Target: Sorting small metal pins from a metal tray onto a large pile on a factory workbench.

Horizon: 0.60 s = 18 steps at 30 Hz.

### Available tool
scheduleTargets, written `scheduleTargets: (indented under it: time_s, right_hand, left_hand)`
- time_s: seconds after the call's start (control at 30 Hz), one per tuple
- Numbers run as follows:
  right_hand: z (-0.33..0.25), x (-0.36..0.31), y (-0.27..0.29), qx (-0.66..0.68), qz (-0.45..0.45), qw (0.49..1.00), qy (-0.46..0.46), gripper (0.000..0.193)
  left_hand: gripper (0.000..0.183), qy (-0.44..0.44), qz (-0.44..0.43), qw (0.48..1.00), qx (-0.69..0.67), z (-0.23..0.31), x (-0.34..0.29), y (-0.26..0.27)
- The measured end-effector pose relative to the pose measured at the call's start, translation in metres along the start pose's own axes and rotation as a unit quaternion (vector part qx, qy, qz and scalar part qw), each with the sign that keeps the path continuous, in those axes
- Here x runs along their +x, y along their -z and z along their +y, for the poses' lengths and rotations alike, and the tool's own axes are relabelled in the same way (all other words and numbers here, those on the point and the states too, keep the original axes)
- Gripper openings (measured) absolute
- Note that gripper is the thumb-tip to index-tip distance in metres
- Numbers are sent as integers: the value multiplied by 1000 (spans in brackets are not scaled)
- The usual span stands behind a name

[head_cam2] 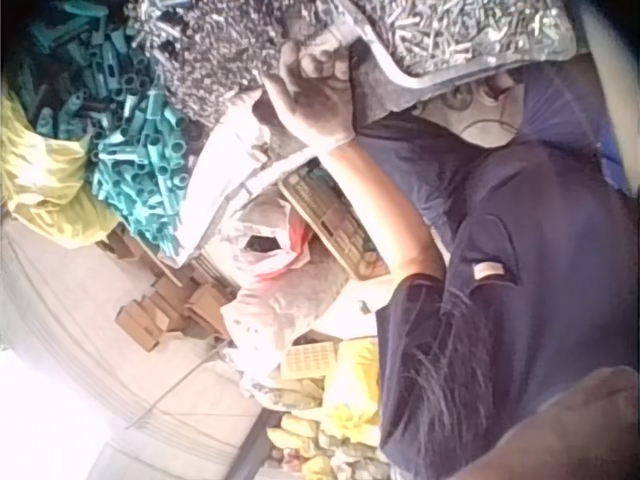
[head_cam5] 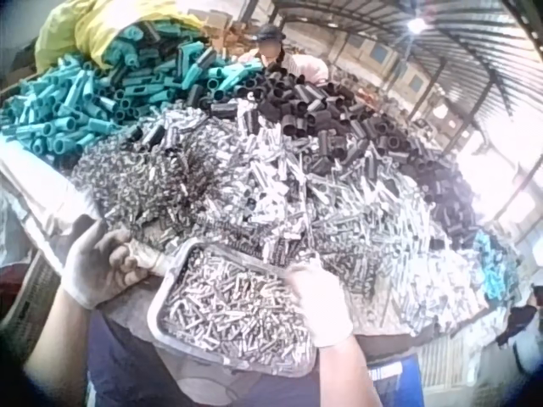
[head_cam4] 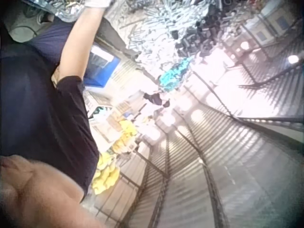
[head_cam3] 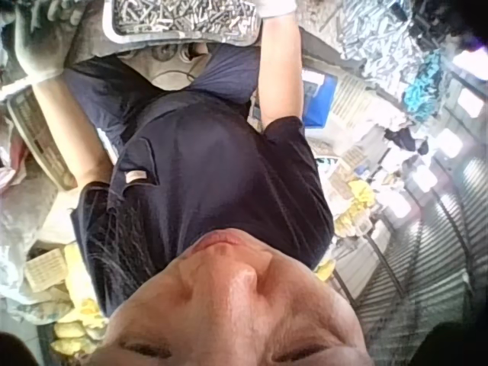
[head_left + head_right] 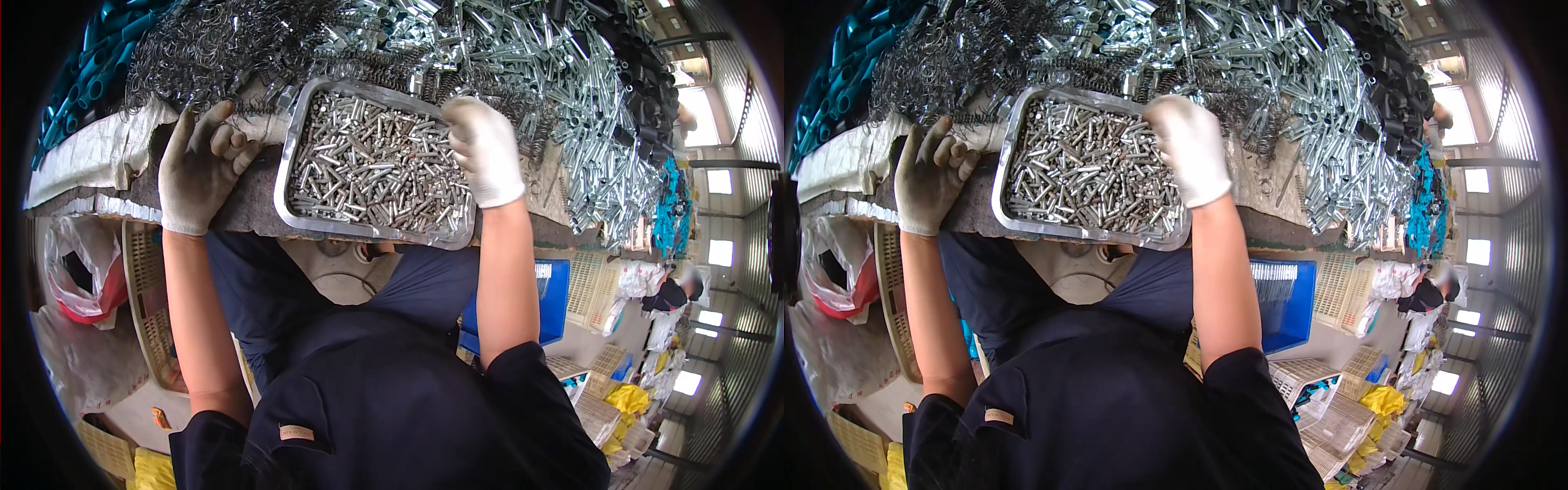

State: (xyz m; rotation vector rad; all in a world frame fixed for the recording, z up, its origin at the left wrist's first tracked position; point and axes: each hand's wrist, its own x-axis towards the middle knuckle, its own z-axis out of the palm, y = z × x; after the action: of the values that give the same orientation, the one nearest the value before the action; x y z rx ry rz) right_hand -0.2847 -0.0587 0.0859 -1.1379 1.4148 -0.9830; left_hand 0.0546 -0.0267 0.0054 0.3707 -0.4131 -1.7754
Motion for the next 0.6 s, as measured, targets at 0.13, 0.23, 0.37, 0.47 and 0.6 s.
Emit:
scheduleTargets:
  time_s: [0.13, 0.23, 0.37, 0.47, 0.6]
  right_hand:
    - [7, 2, 26, 315, -158, 934, -66, 27]
    - [-5, -7, 18, 77, -117, 990, -29, 29]
    - [-6, -15, -1, -427, -80, 889, 144, 23]
    - [-1, -20, -13, -566, -36, 811, 145, 20]
    - [0, -17, -14, -563, -29, 819, 110, 20]
  left_hand:
    - [51, -1, -39, 999, -14, -1, 2, 1]
    - [51, -6, -11, 1000, -4, -1, 0, -2]
    - [51, -5, -32, 999, -3, 0, 3, -1]
    - [51, -4, -26, 1000, -6, 0, 1, -1]
    - [51, -6, -40, 999, -16, -1, 2, -3]
